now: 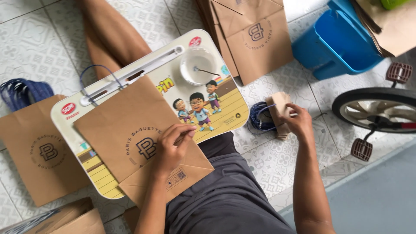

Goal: The person assembles brown paper bags by inserting blue rope handles through slots and securing them with cardboard pieces. The person applies glue to the cardboard pieces using a brush and presses them into place to hold the handles.

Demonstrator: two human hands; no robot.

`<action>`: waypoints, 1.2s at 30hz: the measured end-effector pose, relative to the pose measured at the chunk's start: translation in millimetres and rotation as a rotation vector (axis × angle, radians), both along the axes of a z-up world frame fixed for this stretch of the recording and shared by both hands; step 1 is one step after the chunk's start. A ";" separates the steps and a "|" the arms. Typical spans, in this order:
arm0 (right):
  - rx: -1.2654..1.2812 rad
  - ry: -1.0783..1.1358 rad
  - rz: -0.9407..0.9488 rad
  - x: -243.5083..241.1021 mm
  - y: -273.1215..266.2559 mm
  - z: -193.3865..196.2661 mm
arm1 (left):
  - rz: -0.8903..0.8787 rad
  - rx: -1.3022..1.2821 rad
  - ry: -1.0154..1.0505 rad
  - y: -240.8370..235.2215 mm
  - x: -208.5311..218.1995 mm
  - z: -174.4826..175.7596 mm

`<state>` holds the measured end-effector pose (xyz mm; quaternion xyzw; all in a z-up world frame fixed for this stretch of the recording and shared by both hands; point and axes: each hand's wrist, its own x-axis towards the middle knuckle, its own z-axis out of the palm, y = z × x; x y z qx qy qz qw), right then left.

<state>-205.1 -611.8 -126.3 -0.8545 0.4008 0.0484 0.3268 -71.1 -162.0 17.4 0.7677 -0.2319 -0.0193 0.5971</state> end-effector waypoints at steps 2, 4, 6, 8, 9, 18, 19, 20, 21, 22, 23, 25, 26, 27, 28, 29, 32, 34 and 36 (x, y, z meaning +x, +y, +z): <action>0.037 -0.051 -0.039 8.0 11.1 38.8 | 0.015 0.005 -0.005 -0.9 -0.7 6.4; 0.073 -0.101 -0.071 22.9 27.1 82.4 | 0.036 0.006 -0.011 -0.8 -0.8 11.4; 0.343 -0.320 -0.118 36.1 51.8 130.9 | -0.017 -0.035 0.035 1.6 -1.5 15.2; 0.555 -0.450 -0.089 39.5 56.1 138.1 | -0.022 -0.020 0.059 3.3 -1.3 17.6; 0.770 -0.574 -0.075 40.1 58.8 141.2 | -0.041 -0.003 0.088 4.7 -2.2 18.8; 1.545 -0.378 0.368 79.3 224.2 170.4 | -0.318 -0.455 0.714 -3.1 -25.3 33.7; 1.546 -0.373 0.373 90.9 233.2 185.4 | -0.313 -0.458 0.713 -1.1 -24.4 28.6; 1.266 -0.306 0.471 102.5 242.2 200.2 | -0.212 -0.486 0.721 0.7 -23.4 23.3; 0.983 -0.238 0.557 113.3 251.0 215.4 | -0.114 -0.513 0.728 2.1 -22.7 18.2; 0.982 -0.235 0.560 119.8 239.3 203.8 | -0.111 -0.517 0.728 4.8 -25.6 5.5; 0.682 -0.300 0.598 125.5 227.7 192.1 | 0.056 -0.609 0.820 7.7 -29.4 -7.2; 0.377 -0.357 0.629 140.9 212.2 181.8 | 0.227 -0.702 0.910 13.7 -27.8 -15.4; 0.130 -0.512 0.643 150.8 208.3 183.3 | 0.253 -0.758 0.916 17.1 -22.2 -10.7; -0.122 -0.663 0.653 161.5 204.5 184.7 | 0.279 -0.815 0.919 20.6 -15.9 -6.3; -0.125 -0.663 0.656 168.9 200.7 181.3 | 0.279 -0.820 0.918 21.9 -13.5 -6.0; -0.228 -0.616 0.688 175.4 196.4 178.1 | 0.290 -0.830 0.920 22.8 -11.8 -5.6; -0.303 -0.564 0.751 184.7 195.4 178.4 | 0.293 -0.884 0.924 25.0 -11.6 -22.5; -0.274 -0.566 0.785 189.0 194.4 176.3 | 0.286 -0.929 0.920 26.6 -9.1 -31.0; -0.399 -0.609 0.805 188.9 188.6 168.1 | 0.285 -1.001 0.932 28.6 -8.3 -30.3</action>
